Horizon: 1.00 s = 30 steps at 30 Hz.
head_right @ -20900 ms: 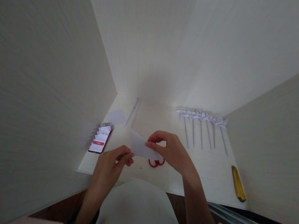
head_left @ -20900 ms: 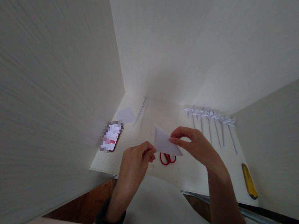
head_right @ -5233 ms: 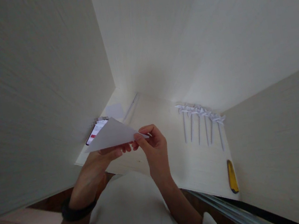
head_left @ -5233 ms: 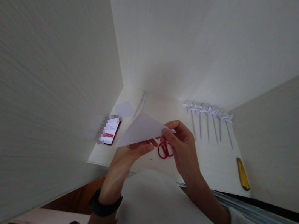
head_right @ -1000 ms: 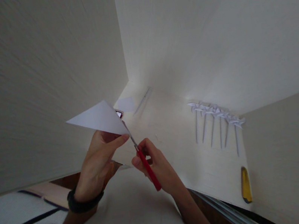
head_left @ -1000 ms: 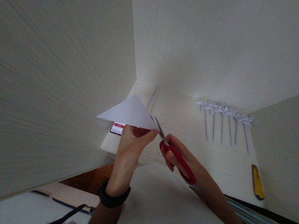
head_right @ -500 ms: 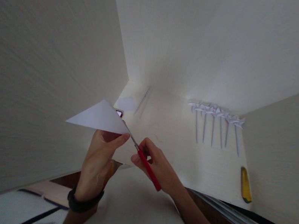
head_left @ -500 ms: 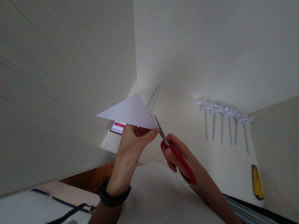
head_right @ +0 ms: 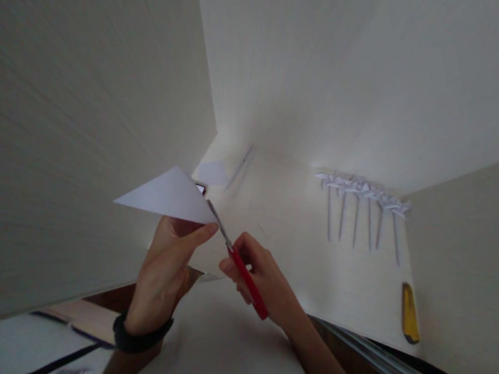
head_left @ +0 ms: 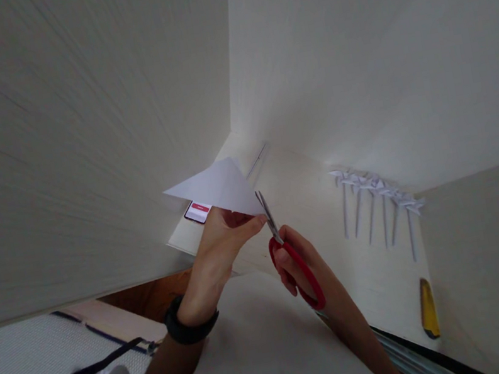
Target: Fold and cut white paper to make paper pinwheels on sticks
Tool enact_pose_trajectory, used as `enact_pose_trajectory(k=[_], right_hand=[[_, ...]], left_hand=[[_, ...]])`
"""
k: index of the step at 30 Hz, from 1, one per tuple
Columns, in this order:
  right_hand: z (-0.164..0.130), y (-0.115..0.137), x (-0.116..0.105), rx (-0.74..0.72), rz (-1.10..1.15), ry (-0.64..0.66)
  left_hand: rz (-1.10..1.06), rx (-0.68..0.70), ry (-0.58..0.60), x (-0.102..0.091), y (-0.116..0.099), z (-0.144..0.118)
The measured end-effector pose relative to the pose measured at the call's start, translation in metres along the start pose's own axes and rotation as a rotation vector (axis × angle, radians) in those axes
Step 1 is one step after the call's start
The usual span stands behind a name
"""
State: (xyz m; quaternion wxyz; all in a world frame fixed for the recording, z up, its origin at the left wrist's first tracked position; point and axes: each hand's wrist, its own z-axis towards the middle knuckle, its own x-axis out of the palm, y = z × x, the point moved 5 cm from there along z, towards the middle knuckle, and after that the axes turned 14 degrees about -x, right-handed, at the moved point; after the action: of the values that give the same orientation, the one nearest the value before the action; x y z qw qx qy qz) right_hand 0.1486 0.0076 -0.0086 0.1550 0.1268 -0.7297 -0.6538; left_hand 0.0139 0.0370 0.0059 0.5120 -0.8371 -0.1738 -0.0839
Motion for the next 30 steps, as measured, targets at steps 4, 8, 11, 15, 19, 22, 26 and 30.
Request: enact_pose_trajectory(k=[4,8,11,15,19,22,26,30], right_hand=[[0.000,0.000,0.002,-0.009,0.033,-0.007],[0.000,-0.002,0.002,-0.023,0.033,-0.013],[0.000,-0.003,-0.003,-0.061,-0.005,-0.093],[-0.001,-0.002,-0.012,-0.177,0.035,-0.178],[-0.002,0.001,-0.020,-0.309,0.084,-0.291],[-0.001,0.001,-0.022,-0.326,0.071,-0.320],[0.005,-0.002,-0.021,-0.220,0.074,-0.329],[0.010,0.008,-0.019,-0.242,0.092,-0.348]], left_hand=[[-0.040,0.024,0.034,0.001,-0.001,-0.001],[-0.040,0.031,-0.003,-0.001,-0.002,-0.001],[-0.058,0.019,-0.035,-0.002,-0.001,-0.002],[-0.078,-0.018,-0.012,-0.001,0.000,-0.003],[-0.085,-0.011,-0.008,0.001,-0.003,-0.006],[-0.105,-0.010,0.008,0.002,-0.004,-0.007],[-0.067,-0.019,0.072,0.004,-0.002,-0.006],[-0.070,0.002,0.087,0.006,-0.002,-0.006]])
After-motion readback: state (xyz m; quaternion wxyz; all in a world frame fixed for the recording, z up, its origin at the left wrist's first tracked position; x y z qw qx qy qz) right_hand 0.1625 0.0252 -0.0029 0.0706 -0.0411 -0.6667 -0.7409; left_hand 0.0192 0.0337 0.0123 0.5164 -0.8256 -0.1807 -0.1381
